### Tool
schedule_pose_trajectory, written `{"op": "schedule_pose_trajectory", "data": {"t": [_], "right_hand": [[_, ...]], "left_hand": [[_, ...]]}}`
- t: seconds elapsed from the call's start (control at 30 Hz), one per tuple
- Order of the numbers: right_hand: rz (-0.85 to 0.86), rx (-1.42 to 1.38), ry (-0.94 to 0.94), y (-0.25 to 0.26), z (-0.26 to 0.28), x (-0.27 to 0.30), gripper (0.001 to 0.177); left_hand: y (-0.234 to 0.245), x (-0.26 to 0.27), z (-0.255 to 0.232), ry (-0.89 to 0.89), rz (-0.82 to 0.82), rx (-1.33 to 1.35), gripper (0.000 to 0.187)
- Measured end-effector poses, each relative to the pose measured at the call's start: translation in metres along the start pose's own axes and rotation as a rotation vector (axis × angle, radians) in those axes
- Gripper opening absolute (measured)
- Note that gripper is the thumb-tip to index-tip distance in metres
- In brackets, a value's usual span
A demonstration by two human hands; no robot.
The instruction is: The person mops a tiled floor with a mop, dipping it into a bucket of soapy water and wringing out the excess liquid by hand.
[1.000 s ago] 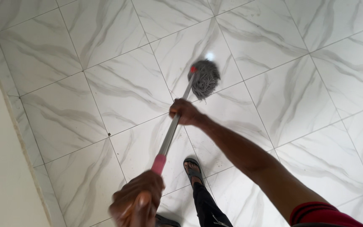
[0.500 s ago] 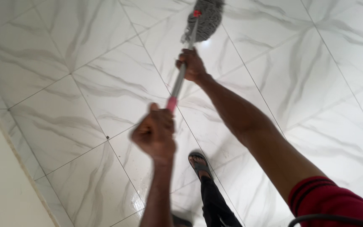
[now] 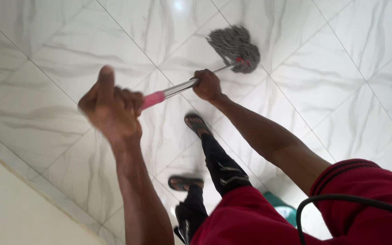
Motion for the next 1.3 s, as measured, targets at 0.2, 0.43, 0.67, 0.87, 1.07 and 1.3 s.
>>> {"op": "schedule_pose_trajectory", "data": {"t": [0.2, 0.43, 0.67, 0.87, 1.07, 1.3], "right_hand": [[0.06, -0.105, -0.378, 0.017, -0.057, 0.107, 0.007], [-0.25, -0.116, -0.171, -0.024, -0.018, 0.066, 0.023], [-0.271, -0.403, 0.203, -0.057, 0.079, -0.081, 0.026], [-0.051, -0.53, 0.381, -0.085, 0.113, -0.163, 0.037], [0.111, -0.368, 0.296, -0.076, 0.13, -0.136, 0.039], [0.108, -0.255, 0.22, -0.049, 0.138, -0.002, 0.033]], "left_hand": [[-0.031, 0.021, 0.045, 0.139, 0.333, -0.056, 0.054], [-0.016, 0.017, 0.003, -0.037, 0.254, -0.1, 0.06], [0.006, 0.026, -0.048, -0.411, -0.049, -0.13, 0.059], [-0.008, 0.011, 0.0, -0.362, -0.313, -0.166, 0.054], [0.019, 0.018, -0.015, -0.452, -0.358, -0.477, 0.057], [0.07, 0.075, -0.056, -0.363, -0.188, -0.226, 0.059]]}}
Point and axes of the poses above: each hand's wrist, its own x-axis away from the middle knuckle, its own y-axis out of the back of the hand, z = x × y, the point moved 1 cm from there along -x, towards the middle knuckle, and after that the axes turned 6 degrees about y, right-handed, at the moved point
